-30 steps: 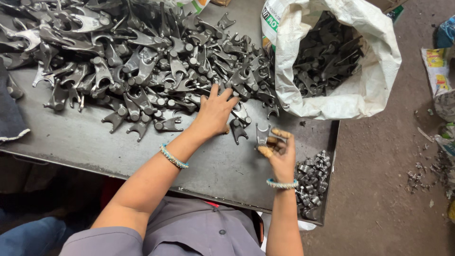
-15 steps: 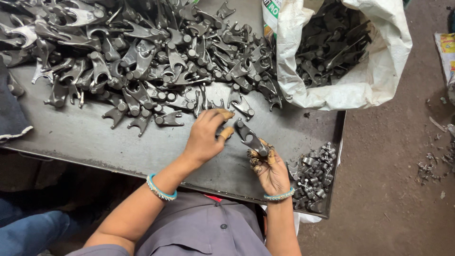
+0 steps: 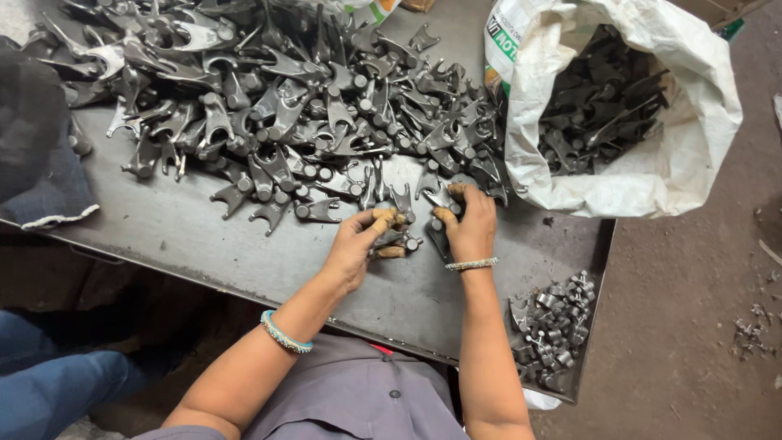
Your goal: The person sorts and inspects metal castings on a work table, picking up individual fork-shaped parts by hand, turning them over to check them, and placing them into piles and into open bags on the table. They continue handling the castings one at a time throughout the clip, with another worker sorting at the same table near the end.
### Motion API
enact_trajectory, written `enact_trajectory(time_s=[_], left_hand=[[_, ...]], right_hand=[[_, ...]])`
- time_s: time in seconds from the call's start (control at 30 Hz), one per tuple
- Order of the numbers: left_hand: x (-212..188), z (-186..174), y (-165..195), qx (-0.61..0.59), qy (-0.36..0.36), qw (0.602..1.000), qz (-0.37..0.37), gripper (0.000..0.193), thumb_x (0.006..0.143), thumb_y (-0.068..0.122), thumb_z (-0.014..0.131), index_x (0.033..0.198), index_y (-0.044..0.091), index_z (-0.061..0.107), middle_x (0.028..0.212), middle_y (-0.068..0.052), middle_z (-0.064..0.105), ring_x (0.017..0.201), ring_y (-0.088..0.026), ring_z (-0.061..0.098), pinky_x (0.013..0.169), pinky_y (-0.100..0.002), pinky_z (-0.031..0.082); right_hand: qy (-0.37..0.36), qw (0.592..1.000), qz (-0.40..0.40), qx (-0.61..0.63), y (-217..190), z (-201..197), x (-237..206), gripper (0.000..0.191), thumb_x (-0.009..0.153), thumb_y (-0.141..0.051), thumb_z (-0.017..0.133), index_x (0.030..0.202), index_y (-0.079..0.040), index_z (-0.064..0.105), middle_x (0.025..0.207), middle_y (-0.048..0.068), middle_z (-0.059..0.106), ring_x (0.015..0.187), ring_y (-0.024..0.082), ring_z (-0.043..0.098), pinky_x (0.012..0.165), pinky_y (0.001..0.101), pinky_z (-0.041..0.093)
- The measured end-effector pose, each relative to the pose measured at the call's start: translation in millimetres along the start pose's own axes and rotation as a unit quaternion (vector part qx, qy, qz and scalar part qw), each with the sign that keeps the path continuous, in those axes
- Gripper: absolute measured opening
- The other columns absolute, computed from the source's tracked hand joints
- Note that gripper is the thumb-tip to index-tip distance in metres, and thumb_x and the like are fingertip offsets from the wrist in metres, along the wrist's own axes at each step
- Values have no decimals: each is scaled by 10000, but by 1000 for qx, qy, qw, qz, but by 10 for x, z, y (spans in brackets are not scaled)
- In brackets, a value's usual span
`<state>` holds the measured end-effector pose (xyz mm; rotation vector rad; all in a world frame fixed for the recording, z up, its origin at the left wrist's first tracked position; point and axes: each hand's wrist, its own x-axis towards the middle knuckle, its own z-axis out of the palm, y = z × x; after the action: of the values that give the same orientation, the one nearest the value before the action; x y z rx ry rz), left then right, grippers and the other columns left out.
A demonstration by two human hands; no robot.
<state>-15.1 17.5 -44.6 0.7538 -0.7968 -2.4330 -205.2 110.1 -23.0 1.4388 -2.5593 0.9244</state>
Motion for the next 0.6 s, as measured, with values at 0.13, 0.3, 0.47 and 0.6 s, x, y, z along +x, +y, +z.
enact_trajectory(time_s=[0.13, 0.3, 0.47, 0.6], left_hand=[[-71, -34, 113, 180, 36, 981, 68, 257, 940, 71, 706, 1186, -1, 721, 1090, -37, 732, 832, -82, 666, 618, -252, 586], [-52, -14, 92, 136, 41, 989, 39, 339, 963, 134, 673, 1296, 68, 669, 1100, -34, 709, 756, -107, 646, 561, -257, 566], [25, 97, -139, -39, -18, 999, 1, 424, 1034, 361, 498, 1406, 169, 563, 1041, -126, 701, 788, -223, 728, 583, -342, 626], [18, 119, -189, -72, -20, 992, -98, 590, 1035, 550, 305, 1355, 155, 605, 1082, -125, 730, 866, -234, 746, 650, -391, 643]], right_hand=[[-28, 982, 149, 116, 234, 38, -133, 298, 813, -107, 833, 1064, -46, 685, 1024, 118, 757, 866, 233, 723, 718, 358, 588], [-50, 687, 314, 653, 615, -179, -382, 261, 947, -75, 673, 1187, -13, 592, 1087, 229, 730, 924, 301, 734, 742, 404, 615], [-116, 628, 297, 710, 450, -323, -525, 227, 1005, -102, 626, 1207, -4, 592, 1151, 228, 723, 975, 319, 739, 747, 391, 616], [-134, 771, 236, 577, 59, -376, -470, 283, 981, -92, 694, 1247, -3, 658, 1156, 143, 714, 948, 232, 662, 710, 348, 534]])
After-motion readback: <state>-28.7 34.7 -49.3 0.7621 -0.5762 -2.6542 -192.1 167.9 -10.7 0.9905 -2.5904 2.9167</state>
